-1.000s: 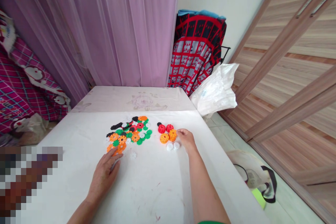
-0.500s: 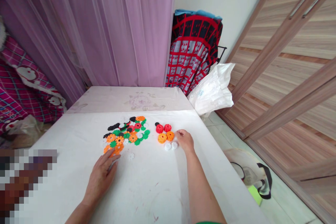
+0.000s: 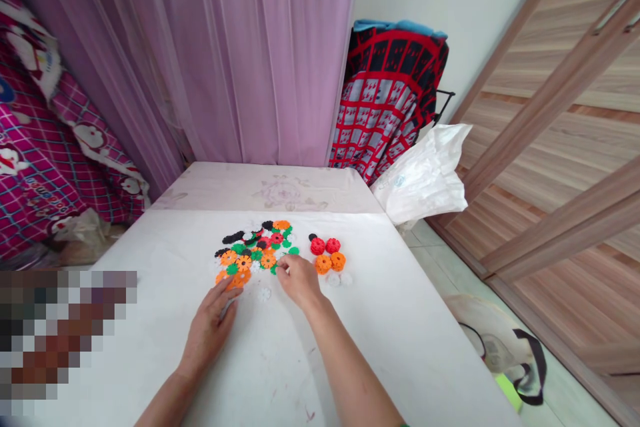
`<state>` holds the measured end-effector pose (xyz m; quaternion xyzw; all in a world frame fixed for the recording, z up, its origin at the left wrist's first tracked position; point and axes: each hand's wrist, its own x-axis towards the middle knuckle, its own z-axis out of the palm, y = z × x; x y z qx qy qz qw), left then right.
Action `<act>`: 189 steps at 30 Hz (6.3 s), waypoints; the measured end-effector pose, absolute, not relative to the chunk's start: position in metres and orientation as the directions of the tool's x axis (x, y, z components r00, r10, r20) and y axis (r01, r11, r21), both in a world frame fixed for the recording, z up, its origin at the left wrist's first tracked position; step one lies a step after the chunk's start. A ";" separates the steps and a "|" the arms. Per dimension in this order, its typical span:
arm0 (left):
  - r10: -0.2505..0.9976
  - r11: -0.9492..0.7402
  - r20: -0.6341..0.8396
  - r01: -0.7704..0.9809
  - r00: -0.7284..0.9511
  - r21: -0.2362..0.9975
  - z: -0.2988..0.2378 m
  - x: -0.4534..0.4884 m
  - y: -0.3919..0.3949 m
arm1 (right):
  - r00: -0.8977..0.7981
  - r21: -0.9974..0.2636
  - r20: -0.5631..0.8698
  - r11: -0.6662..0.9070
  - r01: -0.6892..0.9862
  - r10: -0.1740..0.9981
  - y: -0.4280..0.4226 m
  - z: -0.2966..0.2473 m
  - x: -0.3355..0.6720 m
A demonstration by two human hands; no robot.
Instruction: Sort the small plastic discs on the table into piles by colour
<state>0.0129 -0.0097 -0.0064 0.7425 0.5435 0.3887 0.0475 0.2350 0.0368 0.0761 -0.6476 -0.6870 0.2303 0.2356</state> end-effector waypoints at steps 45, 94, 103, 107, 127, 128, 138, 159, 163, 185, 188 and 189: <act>0.822 -0.434 0.545 0.804 0.168 0.407 -0.002 0.012 -0.010 | 0.139 -0.196 -0.058 -0.147 0.969 0.989 0.039 0.088 0.363; 0.917 -0.284 0.354 0.925 0.185 0.251 0.005 0.018 -0.030 | -0.096 -0.411 0.323 0.231 0.882 0.941 -0.019 0.023 0.210; 0.913 -0.296 0.358 0.920 0.195 0.255 0.006 0.014 -0.029 | -0.107 -0.386 0.326 0.236 0.892 0.939 -0.008 0.020 0.204; 0.910 -0.308 0.360 0.915 0.204 0.260 0.006 0.012 -0.028 | -0.057 -0.368 0.396 0.216 0.904 0.916 -0.023 0.020 0.222; 0.915 -0.305 0.340 0.924 0.217 0.229 0.007 0.010 -0.026 | 0.412 -0.404 0.366 -0.256 0.878 0.835 -0.033 0.022 0.354; 0.918 -0.302 0.332 0.926 0.218 0.226 0.008 0.010 -0.026 | 0.411 -0.405 0.376 -0.251 0.879 0.831 -0.032 0.020 0.355; 0.937 -0.276 0.276 0.937 0.212 0.215 0.013 0.012 -0.027 | 0.385 -0.393 0.448 -0.209 0.896 0.807 -0.025 0.007 0.357; 0.924 -0.293 0.318 0.928 0.213 0.229 0.010 0.014 -0.029 | -0.164 -0.412 0.131 0.204 0.888 0.978 0.002 0.040 0.197; 0.922 -0.302 0.314 0.929 0.228 0.214 0.011 0.014 -0.029 | -0.226 -0.365 0.019 0.217 0.905 0.974 0.017 0.055 0.190; 0.931 -0.293 0.301 0.917 0.208 0.271 0.011 0.012 -0.028 | 0.238 -0.536 0.161 -0.118 0.836 0.958 -0.015 0.030 0.279; 0.931 -0.293 0.299 0.919 0.212 0.264 0.011 0.012 -0.027 | 0.356 -0.446 0.113 -0.272 0.853 0.928 -0.023 0.039 0.314; 0.931 -0.291 0.297 0.920 0.211 0.261 0.011 0.012 -0.027 | 0.375 -0.415 0.089 -0.307 0.856 0.923 -0.024 0.043 0.322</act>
